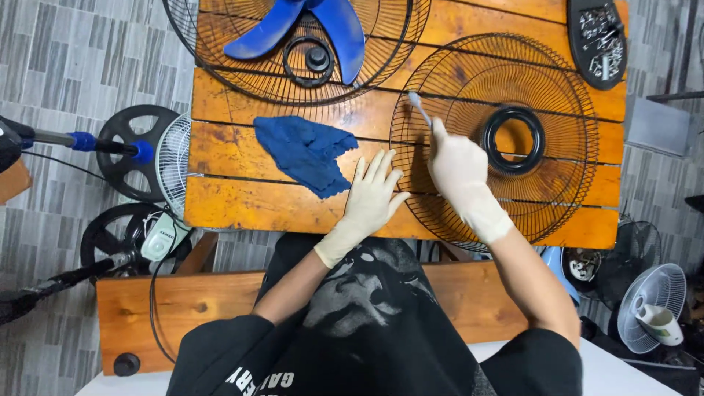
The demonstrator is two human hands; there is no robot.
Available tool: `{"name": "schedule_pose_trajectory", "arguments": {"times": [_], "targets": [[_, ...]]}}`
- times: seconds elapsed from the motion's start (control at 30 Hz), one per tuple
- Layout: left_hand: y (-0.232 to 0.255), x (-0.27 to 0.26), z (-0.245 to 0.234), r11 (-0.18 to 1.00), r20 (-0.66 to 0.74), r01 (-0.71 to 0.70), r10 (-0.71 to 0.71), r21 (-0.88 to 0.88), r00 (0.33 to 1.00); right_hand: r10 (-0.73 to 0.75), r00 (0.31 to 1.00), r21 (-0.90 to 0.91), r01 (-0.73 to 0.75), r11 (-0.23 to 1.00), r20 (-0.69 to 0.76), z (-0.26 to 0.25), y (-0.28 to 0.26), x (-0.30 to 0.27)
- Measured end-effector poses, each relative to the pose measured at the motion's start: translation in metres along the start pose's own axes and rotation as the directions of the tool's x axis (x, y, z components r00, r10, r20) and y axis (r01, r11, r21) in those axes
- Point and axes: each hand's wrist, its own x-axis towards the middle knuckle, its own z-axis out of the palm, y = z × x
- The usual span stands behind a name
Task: Cleaning a fan grill using a toothbrush and a cloth.
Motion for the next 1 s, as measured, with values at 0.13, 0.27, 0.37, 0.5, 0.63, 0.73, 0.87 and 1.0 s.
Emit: {"name": "schedule_pose_trajectory", "arguments": {"times": [0.13, 0.27, 0.37, 0.5, 0.63, 0.73, 0.87, 1.0], "targets": [[-0.001, 0.001, 0.001, 1.000, 0.007, -0.001, 0.001, 0.028, 1.000, -0.054, 0.997, 0.001, 0.054, 0.999, 0.049, -0.019, -0.007, -0.055], [-0.001, 0.000, 0.004, 0.999, 0.016, -0.004, 0.003, 0.036, 1.000, -0.083, 0.995, -0.056, 0.079, 0.995, -0.063, -0.009, 0.001, -0.033], [-0.001, 0.000, 0.005, 0.999, 0.023, 0.001, -0.001, 0.038, 1.000, -0.047, 0.987, -0.087, 0.034, 0.996, -0.155, 0.007, 0.008, 0.018], [0.001, -0.002, 0.002, 1.000, 0.035, 0.023, -0.024, 0.005, 0.999, -0.028, 0.997, 0.008, 0.029, 1.000, -0.074, 0.010, 0.012, 0.021], [-0.001, 0.001, 0.005, 0.999, 0.041, 0.016, -0.018, 0.033, 0.999, -0.126, 0.990, -0.129, 0.116, 0.985, -0.065, -0.008, 0.004, -0.019], [-0.001, -0.001, 0.005, 0.999, 0.050, 0.007, -0.009, 0.045, 0.999, -0.102, 0.994, -0.126, 0.097, 0.987, -0.038, -0.013, 0.005, -0.004], [-0.002, 0.000, 0.005, 0.998, 0.047, 0.007, -0.010, 0.059, 0.999, -0.032, 0.997, -0.031, 0.034, 0.999, 0.067, 0.001, 0.009, 0.031], [0.000, 0.001, 0.003, 0.999, 0.050, 0.030, -0.032, 0.038, 0.998, 0.031, 0.973, -0.071, -0.016, 0.997, 0.229, -0.053, 0.025, 0.020]]}}
